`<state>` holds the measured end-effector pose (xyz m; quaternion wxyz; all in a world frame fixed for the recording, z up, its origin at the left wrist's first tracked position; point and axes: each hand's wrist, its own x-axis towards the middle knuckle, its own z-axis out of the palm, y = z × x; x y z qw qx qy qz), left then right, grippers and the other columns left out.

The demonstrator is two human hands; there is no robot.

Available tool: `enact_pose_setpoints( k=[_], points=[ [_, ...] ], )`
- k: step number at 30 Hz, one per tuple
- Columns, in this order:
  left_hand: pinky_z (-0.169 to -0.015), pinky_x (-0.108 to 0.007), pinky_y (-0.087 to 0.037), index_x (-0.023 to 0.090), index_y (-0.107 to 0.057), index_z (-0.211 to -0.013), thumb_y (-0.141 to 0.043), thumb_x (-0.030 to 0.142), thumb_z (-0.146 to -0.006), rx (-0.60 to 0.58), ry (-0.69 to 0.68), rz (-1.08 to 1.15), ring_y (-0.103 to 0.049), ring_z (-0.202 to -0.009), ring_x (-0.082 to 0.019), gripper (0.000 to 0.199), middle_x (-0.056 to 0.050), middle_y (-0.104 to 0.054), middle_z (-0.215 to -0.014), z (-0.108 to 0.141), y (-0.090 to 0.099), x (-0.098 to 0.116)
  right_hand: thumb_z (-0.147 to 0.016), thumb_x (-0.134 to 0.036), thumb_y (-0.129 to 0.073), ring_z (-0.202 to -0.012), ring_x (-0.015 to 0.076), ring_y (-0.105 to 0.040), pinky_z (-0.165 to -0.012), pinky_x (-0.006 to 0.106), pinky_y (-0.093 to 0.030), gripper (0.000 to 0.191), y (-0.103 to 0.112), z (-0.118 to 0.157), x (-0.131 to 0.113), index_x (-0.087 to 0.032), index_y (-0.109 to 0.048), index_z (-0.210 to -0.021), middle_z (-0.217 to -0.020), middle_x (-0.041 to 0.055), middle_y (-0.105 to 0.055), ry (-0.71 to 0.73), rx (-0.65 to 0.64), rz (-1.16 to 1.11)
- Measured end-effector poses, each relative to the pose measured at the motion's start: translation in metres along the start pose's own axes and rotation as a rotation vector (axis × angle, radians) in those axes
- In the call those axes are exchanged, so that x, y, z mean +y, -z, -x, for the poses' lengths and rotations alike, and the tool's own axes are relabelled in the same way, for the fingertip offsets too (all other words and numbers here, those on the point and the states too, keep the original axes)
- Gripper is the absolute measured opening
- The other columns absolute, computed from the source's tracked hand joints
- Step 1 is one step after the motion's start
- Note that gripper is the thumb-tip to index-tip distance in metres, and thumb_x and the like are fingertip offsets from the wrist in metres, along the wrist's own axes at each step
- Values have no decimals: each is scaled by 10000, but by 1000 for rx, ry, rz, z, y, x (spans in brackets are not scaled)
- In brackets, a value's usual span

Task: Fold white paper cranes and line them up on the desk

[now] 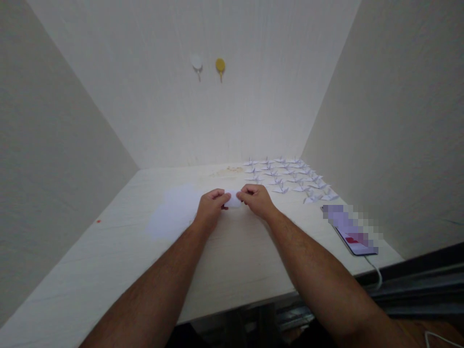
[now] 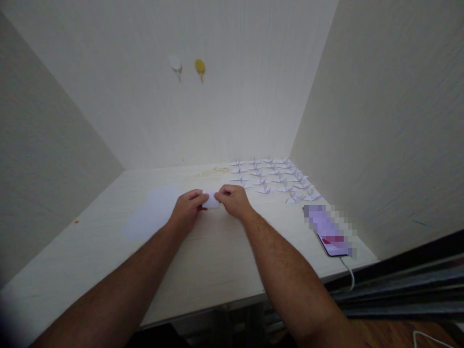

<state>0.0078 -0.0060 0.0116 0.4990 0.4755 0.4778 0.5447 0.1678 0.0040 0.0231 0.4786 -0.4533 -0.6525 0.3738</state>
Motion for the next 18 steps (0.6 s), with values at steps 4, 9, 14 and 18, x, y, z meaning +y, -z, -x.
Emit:
enact_pose_setpoints(
  k=[4,9,14,18],
  points=[
    [-537,-245,-437,158,-651,-714,-743,337,-592,7,-8,1,-540,-567,-120,234,7,-608,-639,-3,1,-2,-680,-319,-630,-492,92,-434,-497,223,-326,204,1,-1,-3,-167,-586,-552,-482,-42,-497,-28,5,-12],
    [-525,-238,-400,154,-633,-673,-713,313,-610,7,-21,-28,-487,-519,-101,188,29,-564,-565,-1,-1,2,-713,-322,-602,-481,87,-420,-484,215,-312,226,-1,0,-1,-168,-562,-552,-481,-41,-495,-35,-40,-28],
    [-500,-230,-344,154,-630,-643,-676,299,-643,-25,-52,-74,-440,-487,-88,152,41,-531,-517,1,0,3,-795,-412,-553,-476,88,-423,-480,218,-310,362,-1,1,4,-168,-557,-528,-482,-29,-495,-16,-105,66],
    [-497,-233,-324,151,-642,-631,-638,336,-710,-53,-100,-146,-430,-488,-92,200,37,-502,-487,-1,4,1,-796,-410,-560,-468,88,-422,-477,221,-311,362,1,1,3,-168,-558,-527,-481,-28,-500,-27,-111,116]
  ],
)
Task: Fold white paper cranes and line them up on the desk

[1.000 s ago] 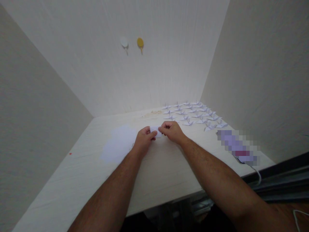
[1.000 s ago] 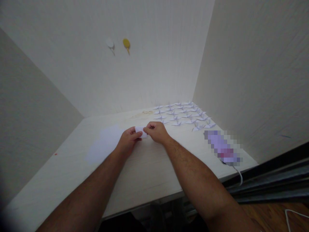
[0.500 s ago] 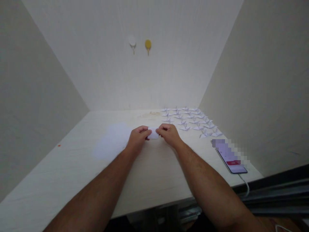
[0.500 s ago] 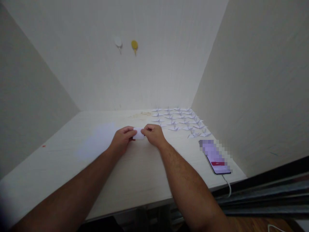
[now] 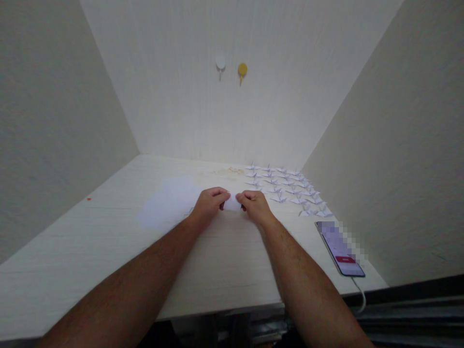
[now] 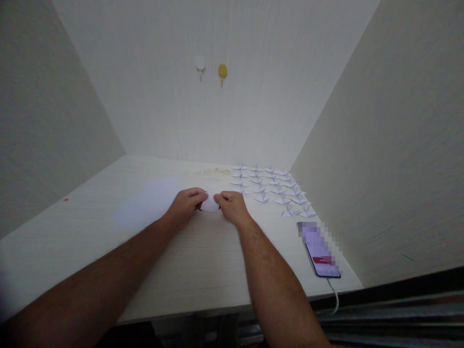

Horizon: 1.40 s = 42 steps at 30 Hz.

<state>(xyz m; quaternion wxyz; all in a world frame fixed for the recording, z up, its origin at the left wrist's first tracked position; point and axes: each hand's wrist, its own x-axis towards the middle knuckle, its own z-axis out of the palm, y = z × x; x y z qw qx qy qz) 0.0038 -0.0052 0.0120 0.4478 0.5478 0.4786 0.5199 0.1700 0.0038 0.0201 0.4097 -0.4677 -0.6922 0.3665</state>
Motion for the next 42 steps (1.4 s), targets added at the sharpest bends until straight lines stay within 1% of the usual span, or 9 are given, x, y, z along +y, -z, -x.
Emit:
enact_pose_setpoints(
  k=[2,4,6,8,12,19,28,37,42],
  points=[
    [-489,-235,-314,150,-661,-666,-643,352,-712,15,-4,-20,-423,-477,-95,208,43,-488,-469,0,1,2,-811,-424,-548,-466,92,-430,-473,223,-316,377,-1,0,0,-168,-566,-536,-475,-26,-496,5,-1,8],
    [-479,-235,-305,145,-674,-699,-660,354,-697,59,14,-29,-413,-463,-95,210,49,-479,-453,1,0,5,-804,-433,-567,-477,97,-453,-475,222,-334,328,-3,0,3,-168,-606,-615,-496,-29,-510,19,22,-16],
    [-468,-232,-298,139,-672,-710,-672,349,-683,112,30,-20,-407,-454,-92,212,51,-483,-450,2,0,7,-739,-411,-654,-518,106,-505,-498,221,-379,240,-6,-2,7,-177,-632,-787,-578,-33,-562,38,93,-89],
    [-462,-229,-298,137,-664,-709,-678,344,-677,153,33,9,-413,-450,-89,209,48,-496,-455,2,0,8,-673,-361,-722,-584,118,-562,-553,231,-443,297,-8,-4,12,-194,-589,-879,-680,-23,-615,62,175,-174],
    [-470,-228,-337,135,-663,-734,-691,330,-663,184,39,56,-453,-463,-94,210,31,-545,-489,1,0,6,-664,-310,-728,-649,132,-593,-620,257,-489,255,-10,-7,18,-201,-560,-823,-752,4,-641,99,216,-185],
    [-490,-228,-381,127,-668,-771,-711,333,-642,141,52,52,-493,-482,-101,247,13,-586,-521,1,-2,7,-659,-291,-718,-617,122,-561,-591,245,-468,206,-9,-7,19,-194,-579,-775,-699,-14,-608,94,225,-145],
    [-479,-231,-377,140,-673,-691,-646,311,-672,64,56,-16,-484,-469,-105,175,-2,-591,-517,2,-1,6,-698,-323,-663,-508,92,-497,-503,223,-411,165,-9,-2,5,-175,-624,-760,-616,-26,-588,47,140,-215],
    [-460,-231,-372,145,-657,-620,-606,285,-678,-13,86,-30,-499,-453,-109,160,-27,-616,-525,-2,5,3,-682,-314,-674,-507,93,-508,-493,218,-403,170,-8,-2,5,-165,-661,-764,-612,-13,-614,41,151,-242],
    [-445,-227,-354,145,-641,-576,-605,267,-672,-34,66,-43,-480,-431,-102,159,-22,-603,-495,-2,7,5,-684,-325,-683,-519,100,-526,-497,224,-415,203,-7,-2,5,-157,-707,-794,-641,5,-648,40,140,-237]
  ],
)
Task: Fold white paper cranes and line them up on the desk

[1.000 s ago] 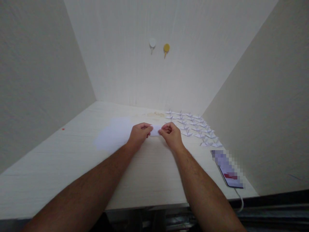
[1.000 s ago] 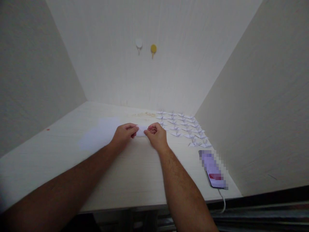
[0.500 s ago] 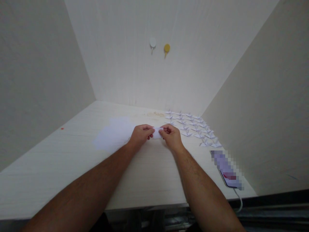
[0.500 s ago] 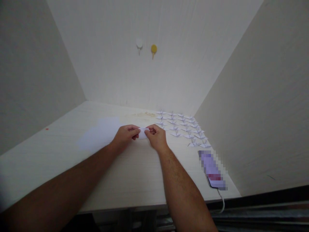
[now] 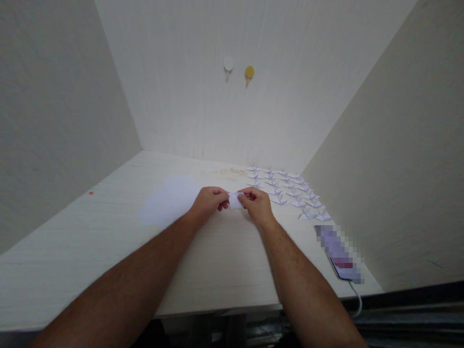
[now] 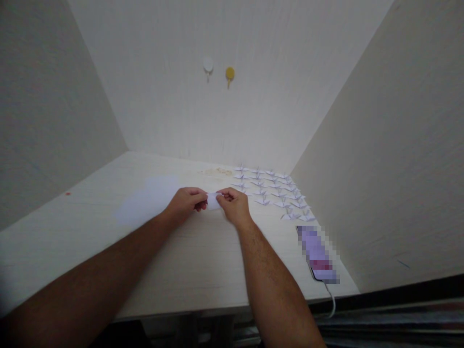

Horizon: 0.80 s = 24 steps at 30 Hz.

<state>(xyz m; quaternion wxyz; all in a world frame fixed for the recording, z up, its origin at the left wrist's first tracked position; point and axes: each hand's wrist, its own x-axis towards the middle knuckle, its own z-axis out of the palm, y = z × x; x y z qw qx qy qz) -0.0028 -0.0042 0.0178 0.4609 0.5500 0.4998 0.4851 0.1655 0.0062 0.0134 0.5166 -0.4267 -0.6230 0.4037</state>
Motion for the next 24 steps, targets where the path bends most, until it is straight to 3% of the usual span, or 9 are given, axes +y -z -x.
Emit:
enact_pose_setpoints(
  k=[16,24],
  points=[
    [-451,-227,-352,159,-619,-545,-581,257,-669,12,14,-62,-480,-438,-104,163,-23,-606,-501,1,1,4,-698,-352,-701,-494,119,-594,-446,228,-445,262,3,1,0,-171,-749,-881,-609,7,-660,-61,-83,-48],
    [-448,-225,-340,170,-588,-508,-546,232,-654,95,13,-81,-467,-430,-104,164,-12,-583,-473,4,-2,9,-706,-303,-680,-496,109,-576,-454,228,-449,209,-4,3,1,-173,-734,-861,-613,-1,-650,-16,-39,-40]
  ],
)
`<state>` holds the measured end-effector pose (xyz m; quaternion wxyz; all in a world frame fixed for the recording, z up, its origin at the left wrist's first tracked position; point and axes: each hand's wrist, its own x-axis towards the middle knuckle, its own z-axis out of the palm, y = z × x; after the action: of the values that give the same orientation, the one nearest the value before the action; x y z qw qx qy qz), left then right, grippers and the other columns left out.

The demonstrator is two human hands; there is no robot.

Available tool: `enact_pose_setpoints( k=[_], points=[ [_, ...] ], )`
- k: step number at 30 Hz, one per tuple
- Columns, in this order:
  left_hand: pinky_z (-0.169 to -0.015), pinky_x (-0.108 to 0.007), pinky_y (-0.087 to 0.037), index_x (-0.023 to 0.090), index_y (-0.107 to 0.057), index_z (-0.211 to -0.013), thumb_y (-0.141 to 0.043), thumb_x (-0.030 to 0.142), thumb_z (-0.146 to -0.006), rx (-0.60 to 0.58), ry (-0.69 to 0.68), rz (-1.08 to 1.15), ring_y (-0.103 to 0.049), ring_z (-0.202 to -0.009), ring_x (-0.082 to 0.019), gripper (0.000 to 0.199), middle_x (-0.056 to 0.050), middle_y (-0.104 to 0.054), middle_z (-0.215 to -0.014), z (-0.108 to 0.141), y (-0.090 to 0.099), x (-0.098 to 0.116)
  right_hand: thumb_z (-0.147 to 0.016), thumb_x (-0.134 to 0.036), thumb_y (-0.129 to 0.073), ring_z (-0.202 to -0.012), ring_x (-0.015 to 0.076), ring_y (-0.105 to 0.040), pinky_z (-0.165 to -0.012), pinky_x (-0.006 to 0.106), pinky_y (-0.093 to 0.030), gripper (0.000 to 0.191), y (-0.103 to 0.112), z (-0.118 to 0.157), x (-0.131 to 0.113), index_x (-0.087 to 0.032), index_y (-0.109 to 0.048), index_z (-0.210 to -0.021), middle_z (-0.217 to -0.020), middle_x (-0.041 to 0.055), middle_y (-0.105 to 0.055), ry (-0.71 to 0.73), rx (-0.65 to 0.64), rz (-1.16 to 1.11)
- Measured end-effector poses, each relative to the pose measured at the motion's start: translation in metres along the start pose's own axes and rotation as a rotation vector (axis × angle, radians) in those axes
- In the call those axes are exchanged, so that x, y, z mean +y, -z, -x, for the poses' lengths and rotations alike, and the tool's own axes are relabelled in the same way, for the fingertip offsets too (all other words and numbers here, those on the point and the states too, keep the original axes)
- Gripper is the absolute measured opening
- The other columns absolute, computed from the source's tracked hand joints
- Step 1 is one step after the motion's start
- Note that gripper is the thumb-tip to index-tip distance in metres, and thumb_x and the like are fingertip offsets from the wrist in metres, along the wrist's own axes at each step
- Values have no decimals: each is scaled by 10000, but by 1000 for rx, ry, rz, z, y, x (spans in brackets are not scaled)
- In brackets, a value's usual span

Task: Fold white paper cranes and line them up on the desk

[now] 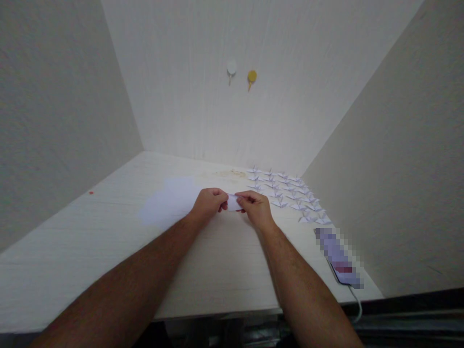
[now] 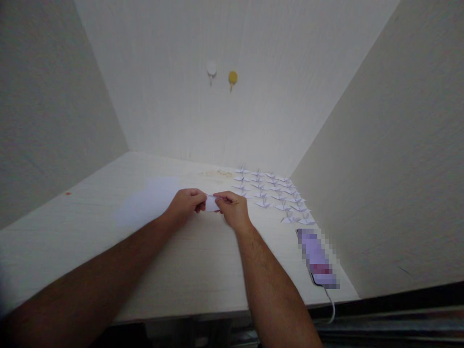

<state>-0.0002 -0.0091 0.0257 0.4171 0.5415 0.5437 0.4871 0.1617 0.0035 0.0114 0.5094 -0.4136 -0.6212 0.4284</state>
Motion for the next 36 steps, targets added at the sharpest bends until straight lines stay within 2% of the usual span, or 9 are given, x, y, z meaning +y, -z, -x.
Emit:
enact_pose_setpoints(
  k=[3,8,16,22,36],
  points=[
    [-448,-226,-346,170,-587,-512,-534,224,-649,34,10,-13,-472,-430,-105,157,-11,-589,-480,1,-1,2,-708,-316,-673,-480,107,-567,-445,224,-448,233,-3,0,2,-175,-720,-887,-599,-14,-634,-6,46,1],
    [-449,-230,-339,173,-594,-527,-532,233,-645,73,20,5,-465,-438,-108,146,-6,-589,-486,1,-4,0,-695,-318,-685,-481,112,-549,-455,237,-466,178,-5,0,1,-171,-712,-792,-578,-10,-628,-16,127,18],
    [-448,-237,-327,174,-574,-501,-537,224,-631,54,17,104,-451,-436,-107,144,-1,-558,-465,2,-4,-2,-671,-280,-694,-519,112,-577,-490,252,-526,142,-2,2,-5,-187,-711,-777,-618,-15,-642,-15,46,-114],
    [-444,-237,-321,173,-564,-498,-539,224,-628,52,25,150,-447,-430,-102,142,-3,-559,-468,2,-5,0,-670,-272,-681,-523,125,-613,-479,256,-547,167,-1,3,-10,-179,-707,-806,-613,-13,-656,-69,-13,-160],
    [-412,-230,-295,173,-549,-470,-547,191,-614,71,48,242,-412,-387,-91,145,22,-508,-407,2,-9,1,-580,-194,-698,-528,114,-596,-545,288,-592,57,1,1,-9,-177,-695,-634,-554,-37,-631,-54,-14,-180]
  ],
)
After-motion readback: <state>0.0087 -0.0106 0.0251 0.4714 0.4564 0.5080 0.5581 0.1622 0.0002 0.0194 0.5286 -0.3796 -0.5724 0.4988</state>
